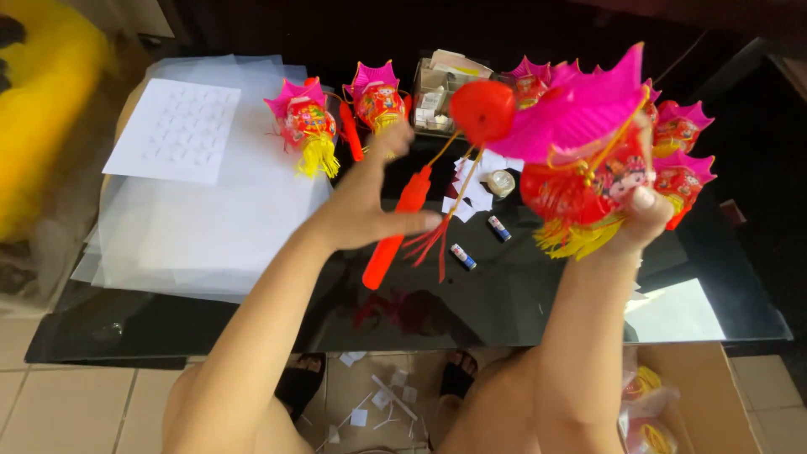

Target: Assembling small decorative lanterns by attaching handles and inserting batteries.

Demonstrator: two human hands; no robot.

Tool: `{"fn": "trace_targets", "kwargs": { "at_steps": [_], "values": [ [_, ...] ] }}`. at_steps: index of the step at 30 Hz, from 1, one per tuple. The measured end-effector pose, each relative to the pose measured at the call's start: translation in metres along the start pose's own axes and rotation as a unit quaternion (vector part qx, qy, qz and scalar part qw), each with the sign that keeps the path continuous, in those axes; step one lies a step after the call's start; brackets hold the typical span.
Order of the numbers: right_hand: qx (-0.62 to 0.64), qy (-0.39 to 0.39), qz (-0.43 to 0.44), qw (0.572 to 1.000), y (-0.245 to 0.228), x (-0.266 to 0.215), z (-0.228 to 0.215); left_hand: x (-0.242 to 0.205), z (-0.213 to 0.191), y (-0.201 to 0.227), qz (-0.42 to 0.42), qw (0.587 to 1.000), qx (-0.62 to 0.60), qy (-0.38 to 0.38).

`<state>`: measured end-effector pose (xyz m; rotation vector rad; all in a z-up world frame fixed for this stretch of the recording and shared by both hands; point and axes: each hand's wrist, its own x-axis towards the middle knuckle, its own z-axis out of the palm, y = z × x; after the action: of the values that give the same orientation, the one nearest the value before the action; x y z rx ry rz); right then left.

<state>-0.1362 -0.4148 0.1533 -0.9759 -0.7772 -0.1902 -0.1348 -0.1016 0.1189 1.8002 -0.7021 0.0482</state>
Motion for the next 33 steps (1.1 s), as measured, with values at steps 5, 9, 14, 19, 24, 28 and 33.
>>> {"fn": "trace_targets", "kwargs": {
  "at_steps": [5, 9, 14, 19, 24, 28, 33],
  "values": [
    [0.111, 0.196, 0.036, 0.974, 0.087, -0.033, -0.012, -0.032, 0.065, -0.034, -0.063, 0.843, -0.513, -0.149],
    [0.041, 0.254, 0.077, 0.963, 0.123, -0.046, 0.03, -0.028, 0.111, -0.074, -0.19, 0.774, -0.601, 0.056],
    [-0.078, 0.205, 0.118, 0.968, 0.135, -0.072, 0.063, -0.024, 0.085, -0.068, -0.205, 0.789, -0.542, 0.205],
    [-0.172, 0.097, 0.191, 0.962, 0.118, -0.078, 0.075, -0.019, 0.078, -0.051, -0.154, 0.765, -0.587, 0.215],
    [-0.373, -0.045, 0.257, 0.89, 0.083, -0.075, 0.001, -0.028, 0.072, -0.028, -0.199, 0.725, -0.626, 0.205],
    [-0.697, -0.001, 0.033, 0.717, 0.024, -0.074, -0.104, -0.028, 0.06, -0.029, -0.197, 0.738, -0.619, 0.184],
    [-0.65, 0.319, 0.541, 0.428, 0.021, -0.131, -0.206, -0.026, 0.047, -0.021, -0.201, 0.744, -0.615, 0.167]
  ]
}}
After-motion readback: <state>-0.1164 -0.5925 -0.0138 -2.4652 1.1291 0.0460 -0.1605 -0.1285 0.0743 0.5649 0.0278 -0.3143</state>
